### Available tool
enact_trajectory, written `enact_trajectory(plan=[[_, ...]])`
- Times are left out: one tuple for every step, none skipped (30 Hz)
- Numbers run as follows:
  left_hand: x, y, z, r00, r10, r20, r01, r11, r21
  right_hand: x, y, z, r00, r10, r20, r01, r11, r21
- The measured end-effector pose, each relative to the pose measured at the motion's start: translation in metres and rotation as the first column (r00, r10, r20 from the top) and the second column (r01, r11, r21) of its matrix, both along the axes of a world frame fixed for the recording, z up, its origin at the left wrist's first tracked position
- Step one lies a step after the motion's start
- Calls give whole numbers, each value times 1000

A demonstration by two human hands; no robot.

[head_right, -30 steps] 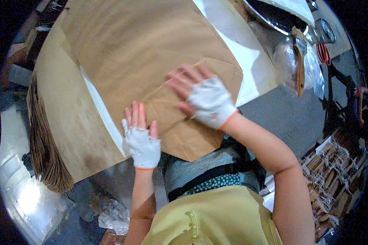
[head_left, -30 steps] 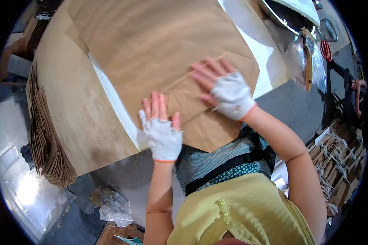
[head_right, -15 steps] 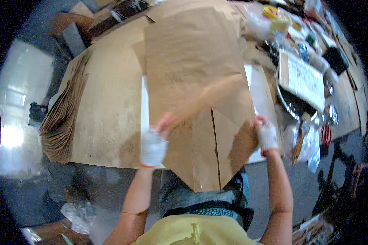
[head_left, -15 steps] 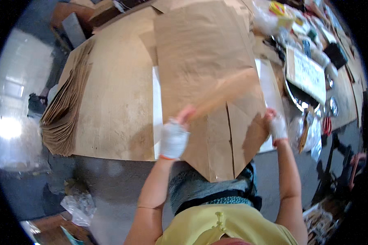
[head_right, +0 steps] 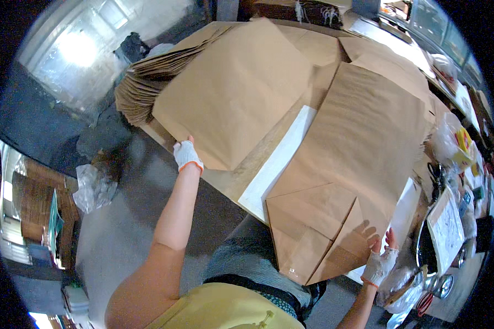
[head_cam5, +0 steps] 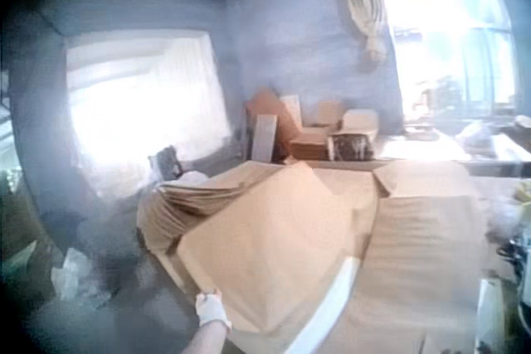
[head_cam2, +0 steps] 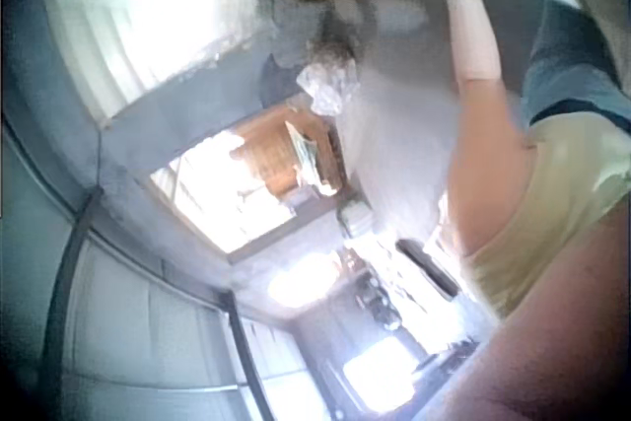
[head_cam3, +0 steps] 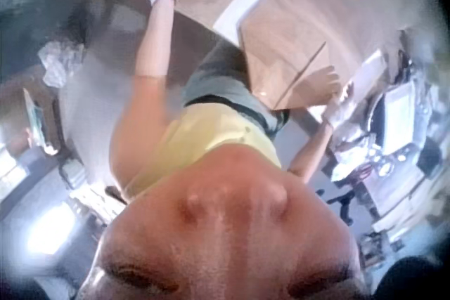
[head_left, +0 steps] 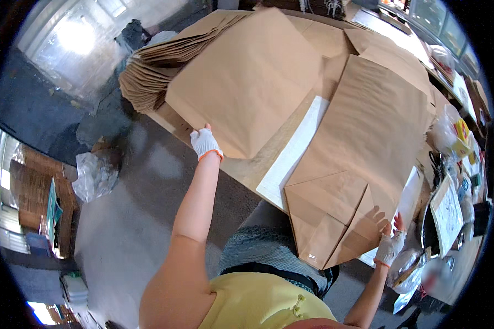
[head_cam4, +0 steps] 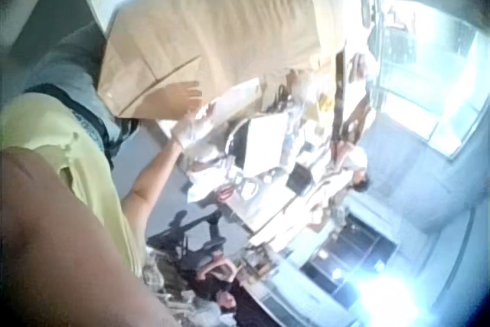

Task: The person repeatedly folds brown paper envelopes, applies paste with a brush to the flaps, and presses them closed. They handle envelopes one at a time from a stack on the table and place finished units aside.

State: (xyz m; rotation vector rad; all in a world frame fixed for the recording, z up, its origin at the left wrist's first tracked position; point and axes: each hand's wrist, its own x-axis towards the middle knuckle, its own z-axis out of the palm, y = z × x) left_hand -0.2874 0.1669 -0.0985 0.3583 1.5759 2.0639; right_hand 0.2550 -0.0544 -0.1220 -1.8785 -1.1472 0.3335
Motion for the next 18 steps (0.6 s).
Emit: enact_trajectory(plan=[[-16, -4, -22, 992, 23, -126, -40, 990, -132, 3, -2, -11, 996, 53, -69, -53, 999, 2], [-22, -12, -33, 970, 17, -241, -83, 961, -265, 4, -5, -11, 988, 137, -70, -142, 988, -64], [-27, -19, -42, 935, -11, -355, -136, 913, -386, 1, -9, -11, 973, 216, -82, -225, 966, -128], [-28, -27, -51, 727, 6, -686, -318, 889, -329, -1, -13, -12, 952, 288, -105, -303, 934, -188], [7, -29, -38, 437, -11, -899, -426, 878, -217, 10, -18, -10, 954, 284, -99, -300, 919, -255], [40, -36, -17, 76, -32, -997, -487, 871, -65, 18, -17, -16, 939, 253, -233, -301, 933, -199], [79, -46, 11, 76, -271, -960, -309, 909, -281, 23, -8, -27, 901, 228, -370, -301, 942, -152], [115, -54, 24, 30, -494, -869, -127, 860, -494, 25, 2, -31, 842, 201, -501, -291, 951, -108], [146, -56, 11, -37, -501, -865, 157, 852, -500, 11, 19, -8, 885, 323, -336, -407, 886, -221], [172, -58, -1, -88, -496, -864, 438, 759, -481, 2, 41, 15, 874, 452, -180, -486, 796, -361], [194, -62, -10, -149, -540, -828, 490, 687, -537, 11, 51, 10, 875, 422, -235, -484, 771, -415], [213, -66, -16, -218, -580, -785, 526, 608, -595, 8, 59, 10, 867, 489, -98, -484, 777, -403], [233, -70, -19, -286, -606, -742, 560, 522, -643, -2, 63, 17, 854, 436, -285, -515, 787, -339], [239, -70, -9, -346, -568, -747, 610, 469, -639, -10, 57, 21, 892, 428, -143, -451, 826, -338], [235, -77, 0, -465, -610, -642, 598, 319, -735, -9, 42, 14, 823, 535, 191, -472, 831, -293], [226, -87, 5, -575, -628, -525, 551, 176, -815, -27, 32, 42, 784, 607, 133, -513, 753, -412], [222, -97, 1, -591, -560, -581, 597, 180, -781, -24, 18, 35, 698, 669, 255, -560, 732, -388], [215, -108, -3, -601, -490, -632, 635, 187, -749, -27, 10, 27, 595, 714, 369, -616, 700, -362]])
